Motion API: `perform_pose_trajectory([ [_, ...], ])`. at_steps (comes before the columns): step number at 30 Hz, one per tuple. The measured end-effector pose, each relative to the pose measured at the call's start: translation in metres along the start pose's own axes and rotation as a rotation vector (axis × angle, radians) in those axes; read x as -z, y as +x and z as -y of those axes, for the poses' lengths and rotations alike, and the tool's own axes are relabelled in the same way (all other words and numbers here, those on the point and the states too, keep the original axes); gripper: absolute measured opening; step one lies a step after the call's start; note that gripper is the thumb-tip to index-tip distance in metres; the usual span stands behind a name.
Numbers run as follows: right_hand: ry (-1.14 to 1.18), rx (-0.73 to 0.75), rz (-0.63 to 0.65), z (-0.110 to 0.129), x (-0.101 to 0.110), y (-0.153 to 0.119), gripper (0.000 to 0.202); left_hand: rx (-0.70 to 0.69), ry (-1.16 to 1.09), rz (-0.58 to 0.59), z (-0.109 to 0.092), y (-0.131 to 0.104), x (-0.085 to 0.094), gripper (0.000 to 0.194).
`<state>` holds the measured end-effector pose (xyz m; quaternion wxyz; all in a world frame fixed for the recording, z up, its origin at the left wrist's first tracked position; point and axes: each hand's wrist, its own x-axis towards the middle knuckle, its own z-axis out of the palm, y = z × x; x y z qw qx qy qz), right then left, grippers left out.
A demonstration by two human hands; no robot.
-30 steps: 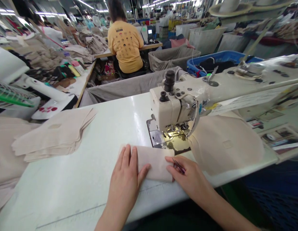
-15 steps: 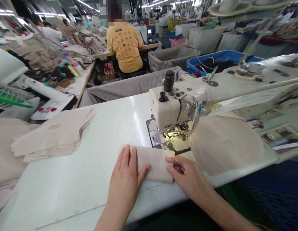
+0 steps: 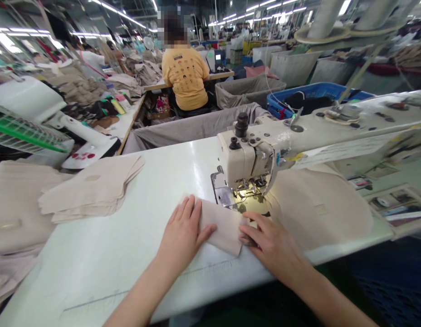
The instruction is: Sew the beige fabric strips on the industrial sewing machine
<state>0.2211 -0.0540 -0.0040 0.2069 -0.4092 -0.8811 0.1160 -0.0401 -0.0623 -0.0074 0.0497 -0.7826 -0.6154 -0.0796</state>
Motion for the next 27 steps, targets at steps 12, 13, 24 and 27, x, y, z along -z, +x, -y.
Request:
perform_pose_trajectory([
  [12, 0.004, -0.083, -0.122, 0.001, -0.022, 0.007, 0.015, -0.262, -0.179, 0.189, 0.003, 0.119, 0.009, 0.037],
  [13, 0.003, -0.081, -0.126, 0.000, -0.023, 0.007, 0.015, -0.277, -0.184, 0.172, 0.002, 0.121, 0.007, 0.035],
  [24, -0.037, -0.052, -0.183, -0.005, -0.024, 0.010, 0.009, -0.251, -0.227, 0.128, -0.001, 0.125, -0.006, 0.033],
  [27, -0.029, -0.044, -0.182, -0.005, -0.023, 0.011, 0.008, -0.245, -0.241, 0.121, -0.002, 0.125, -0.005, 0.032],
])
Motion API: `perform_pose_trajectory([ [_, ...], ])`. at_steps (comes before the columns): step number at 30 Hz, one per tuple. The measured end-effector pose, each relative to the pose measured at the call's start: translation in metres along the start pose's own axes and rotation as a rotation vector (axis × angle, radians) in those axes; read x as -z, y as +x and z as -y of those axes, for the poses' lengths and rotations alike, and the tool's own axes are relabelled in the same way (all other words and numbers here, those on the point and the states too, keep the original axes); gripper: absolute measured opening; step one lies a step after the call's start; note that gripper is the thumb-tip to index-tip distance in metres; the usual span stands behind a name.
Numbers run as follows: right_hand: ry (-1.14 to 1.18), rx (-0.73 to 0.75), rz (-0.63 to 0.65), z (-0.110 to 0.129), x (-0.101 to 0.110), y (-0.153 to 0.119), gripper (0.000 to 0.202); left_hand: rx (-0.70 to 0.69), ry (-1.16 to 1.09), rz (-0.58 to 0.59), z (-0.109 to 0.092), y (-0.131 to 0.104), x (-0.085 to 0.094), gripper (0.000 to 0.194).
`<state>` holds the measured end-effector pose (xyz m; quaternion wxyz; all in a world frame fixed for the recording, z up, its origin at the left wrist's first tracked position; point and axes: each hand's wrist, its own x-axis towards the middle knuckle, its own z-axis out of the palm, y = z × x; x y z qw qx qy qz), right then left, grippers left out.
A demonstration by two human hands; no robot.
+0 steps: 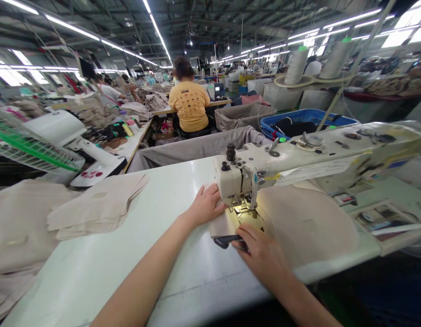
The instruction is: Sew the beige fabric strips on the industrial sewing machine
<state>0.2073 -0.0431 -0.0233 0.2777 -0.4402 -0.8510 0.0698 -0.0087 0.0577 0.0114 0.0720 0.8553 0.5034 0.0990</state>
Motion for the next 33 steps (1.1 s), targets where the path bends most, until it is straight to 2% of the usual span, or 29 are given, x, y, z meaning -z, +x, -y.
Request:
perform_pose_trajectory([
  [12, -0.008, 0.035, 0.112, -0.004, 0.009, 0.007, 0.008, 0.001, 0.013, -0.026, 0.000, -0.002, -0.003, 0.032],
  [17, -0.015, 0.017, 0.171, -0.003, 0.017, 0.018, 0.005, -0.002, 0.044, -0.005, 0.002, 0.003, 0.002, 0.030],
  [20, -0.032, 0.014, 0.198, -0.002, 0.021, 0.020, 0.005, 0.019, 0.100, -0.023, -0.007, 0.000, 0.006, 0.026],
  [23, -0.041, 0.034, 0.191, -0.003, 0.019, 0.016, 0.006, 0.032, 0.157, -0.072, -0.028, -0.017, 0.006, 0.019],
  [28, -0.058, 0.052, 0.142, -0.008, 0.012, 0.003, 0.025, -0.242, 0.029, -0.051, -0.061, -0.063, -0.006, 0.022],
  [30, -0.063, 0.055, 0.157, -0.008, 0.012, 0.001, 0.030, -0.301, 0.032, -0.066, -0.065, -0.073, -0.009, 0.026],
  [33, -0.075, 0.055, 0.194, -0.009, 0.013, 0.004, 0.028, -0.333, 0.039, -0.082, -0.063, -0.074, -0.008, 0.028],
])
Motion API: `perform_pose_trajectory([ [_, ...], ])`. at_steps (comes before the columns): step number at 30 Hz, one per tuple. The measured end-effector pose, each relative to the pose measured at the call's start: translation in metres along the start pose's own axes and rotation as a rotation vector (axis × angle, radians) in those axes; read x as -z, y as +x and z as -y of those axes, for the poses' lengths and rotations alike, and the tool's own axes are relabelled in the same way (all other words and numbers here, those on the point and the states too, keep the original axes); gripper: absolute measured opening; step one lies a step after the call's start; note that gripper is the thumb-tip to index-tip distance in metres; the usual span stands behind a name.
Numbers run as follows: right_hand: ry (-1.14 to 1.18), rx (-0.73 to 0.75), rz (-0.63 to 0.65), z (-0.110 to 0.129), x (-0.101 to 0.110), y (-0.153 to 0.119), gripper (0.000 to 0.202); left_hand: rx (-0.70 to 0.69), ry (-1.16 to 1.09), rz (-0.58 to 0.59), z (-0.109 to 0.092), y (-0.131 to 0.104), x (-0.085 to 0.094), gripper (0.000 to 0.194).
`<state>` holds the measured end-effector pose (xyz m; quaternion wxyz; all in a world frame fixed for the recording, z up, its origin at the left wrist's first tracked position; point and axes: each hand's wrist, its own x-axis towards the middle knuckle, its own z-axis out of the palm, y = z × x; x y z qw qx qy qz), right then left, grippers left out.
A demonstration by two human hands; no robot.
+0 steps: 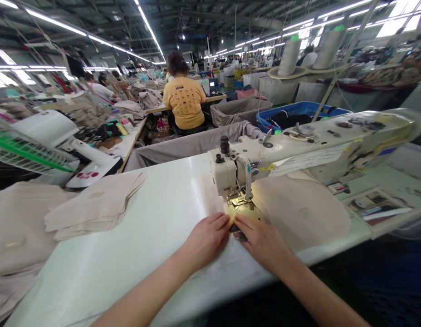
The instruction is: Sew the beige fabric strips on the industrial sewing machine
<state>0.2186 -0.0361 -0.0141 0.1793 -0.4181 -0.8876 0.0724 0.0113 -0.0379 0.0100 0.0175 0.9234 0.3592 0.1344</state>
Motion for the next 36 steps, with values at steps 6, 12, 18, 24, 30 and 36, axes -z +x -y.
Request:
perform_pose_trajectory([
  [6, -0.003, -0.041, 0.032, -0.001, 0.009, 0.021, 0.020, 0.029, -0.026, 0.015, 0.019, 0.015, 0.004, 0.026],
  [12, -0.045, -0.099, 0.028, 0.000, 0.011, 0.033, 0.024, 0.055, -0.020, 0.001, 0.037, 0.023, 0.008, 0.027],
  [18, -0.035, -0.095, -0.017, 0.000, 0.005, 0.023, 0.027, 0.056, -0.034, -0.049, 0.040, 0.021, 0.005, 0.031],
  [24, -0.022, -0.107, -0.050, 0.003, 0.004, 0.017, 0.023, 0.133, -0.040, -0.084, 0.040, 0.015, -0.002, 0.034],
  [30, 0.019, -0.117, -0.049, 0.003, 0.005, 0.013, 0.024, 0.144, -0.019, -0.063, 0.041, 0.012, -0.003, 0.035],
  [36, 0.067, -0.133, -0.063, 0.004, 0.006, 0.012, 0.022, 0.134, 0.001, -0.050, 0.041, 0.013, -0.002, 0.036],
])
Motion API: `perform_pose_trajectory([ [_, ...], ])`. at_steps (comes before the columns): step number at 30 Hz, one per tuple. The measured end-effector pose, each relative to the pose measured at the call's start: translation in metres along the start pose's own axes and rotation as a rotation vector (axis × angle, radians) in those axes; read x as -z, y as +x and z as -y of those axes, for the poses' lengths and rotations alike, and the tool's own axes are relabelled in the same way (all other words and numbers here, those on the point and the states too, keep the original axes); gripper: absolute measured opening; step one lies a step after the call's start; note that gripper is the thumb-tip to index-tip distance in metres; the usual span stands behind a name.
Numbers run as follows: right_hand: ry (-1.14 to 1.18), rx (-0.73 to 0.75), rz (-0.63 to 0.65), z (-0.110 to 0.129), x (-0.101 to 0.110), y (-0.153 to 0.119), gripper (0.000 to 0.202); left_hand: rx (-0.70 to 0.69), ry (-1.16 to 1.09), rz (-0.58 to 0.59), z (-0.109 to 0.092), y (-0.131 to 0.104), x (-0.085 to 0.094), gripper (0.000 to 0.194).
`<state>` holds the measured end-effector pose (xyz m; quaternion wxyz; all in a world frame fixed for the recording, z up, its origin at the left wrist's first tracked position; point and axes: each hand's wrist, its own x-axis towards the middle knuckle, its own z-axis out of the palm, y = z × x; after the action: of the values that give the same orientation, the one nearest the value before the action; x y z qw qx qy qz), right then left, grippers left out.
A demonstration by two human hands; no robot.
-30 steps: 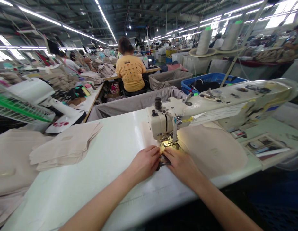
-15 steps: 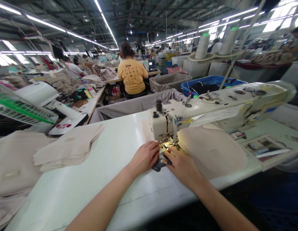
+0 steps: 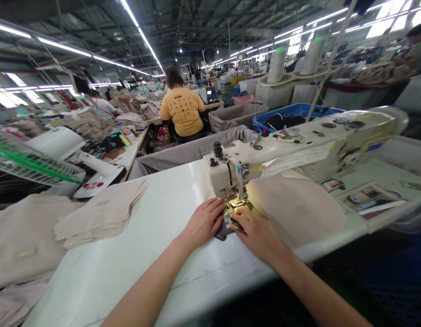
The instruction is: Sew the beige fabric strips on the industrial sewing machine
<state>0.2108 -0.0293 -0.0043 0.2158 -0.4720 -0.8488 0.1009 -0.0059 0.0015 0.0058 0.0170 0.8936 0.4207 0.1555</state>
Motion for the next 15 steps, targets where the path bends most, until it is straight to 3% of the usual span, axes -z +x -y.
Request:
perform_pose_trajectory([
  [15, 0.010, -0.039, 0.044, 0.0001, -0.0012, 0.0014, 0.024, 0.047, 0.076, -0.004, 0.0008, -0.0008, -0.0045, 0.039],
])
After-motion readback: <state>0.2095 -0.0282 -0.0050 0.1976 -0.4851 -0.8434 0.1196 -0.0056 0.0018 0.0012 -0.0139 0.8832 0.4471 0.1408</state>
